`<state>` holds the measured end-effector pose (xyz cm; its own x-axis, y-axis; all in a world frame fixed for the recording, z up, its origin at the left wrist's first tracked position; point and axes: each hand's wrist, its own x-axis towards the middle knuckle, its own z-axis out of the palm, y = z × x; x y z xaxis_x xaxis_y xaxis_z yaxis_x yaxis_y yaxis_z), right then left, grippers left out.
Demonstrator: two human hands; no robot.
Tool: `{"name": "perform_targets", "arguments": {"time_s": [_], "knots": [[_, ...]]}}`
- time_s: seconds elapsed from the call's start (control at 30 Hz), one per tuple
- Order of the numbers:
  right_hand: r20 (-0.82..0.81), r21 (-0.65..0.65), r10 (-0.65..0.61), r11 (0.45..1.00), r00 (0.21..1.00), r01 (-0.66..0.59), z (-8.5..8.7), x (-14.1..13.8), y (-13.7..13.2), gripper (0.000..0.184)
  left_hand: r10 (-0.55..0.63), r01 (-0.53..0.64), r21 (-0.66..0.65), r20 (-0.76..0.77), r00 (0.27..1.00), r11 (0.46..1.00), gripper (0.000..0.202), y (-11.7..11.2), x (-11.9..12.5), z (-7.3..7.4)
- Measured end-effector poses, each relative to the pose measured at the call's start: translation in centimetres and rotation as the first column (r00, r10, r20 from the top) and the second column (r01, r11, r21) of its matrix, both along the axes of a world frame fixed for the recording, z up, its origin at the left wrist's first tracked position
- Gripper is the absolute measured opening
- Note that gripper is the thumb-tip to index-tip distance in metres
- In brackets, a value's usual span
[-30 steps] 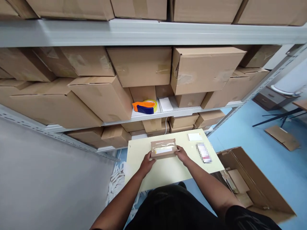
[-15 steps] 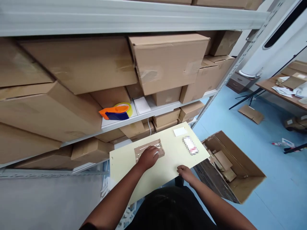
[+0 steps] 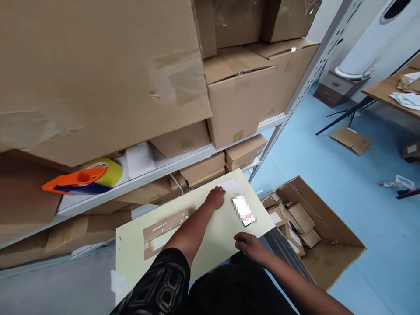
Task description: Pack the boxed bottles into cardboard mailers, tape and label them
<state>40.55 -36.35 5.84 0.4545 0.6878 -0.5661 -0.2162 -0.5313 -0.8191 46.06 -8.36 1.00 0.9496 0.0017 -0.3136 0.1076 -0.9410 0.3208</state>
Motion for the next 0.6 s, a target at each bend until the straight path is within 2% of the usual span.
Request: {"name": "perform_targets", "arguments": {"time_s": [0.1, 0.2, 0.37, 0.6], "knots": [[-0.019, -0.012, 0.000, 1.000, 1.000, 0.000, -0.3, 0.9, -0.5, 0.035, -0.019, 0.020, 0.030, -0.020, 1.000, 0.999, 0.030, 0.2, 1.7, -1.5], [-0.056, -0.032, -0.006, 0.999, 0.998, 0.004, -0.7, 1.4, -0.8, 0.037, -0.039, 0.041, 0.056, -0.042, 0.998, 0.998, 0.028, 0.6, 2.9, -2.2], [-0.082, -0.046, -0.008, 0.999, 0.997, 0.004, -0.8, 2.0, -0.7, 0.036, -0.068, 0.074, 0.074, -0.078, 0.995, 0.994, 0.024, 1.4, 3.9, -2.4], [-0.096, -0.050, -0.027, 0.999, 0.995, 0.022, -1.7, 2.3, 0.0, 0.039, -0.057, 0.066, 0.079, -0.108, 0.992, 0.995, 0.021, 1.5, 4.0, -2.3]]}}
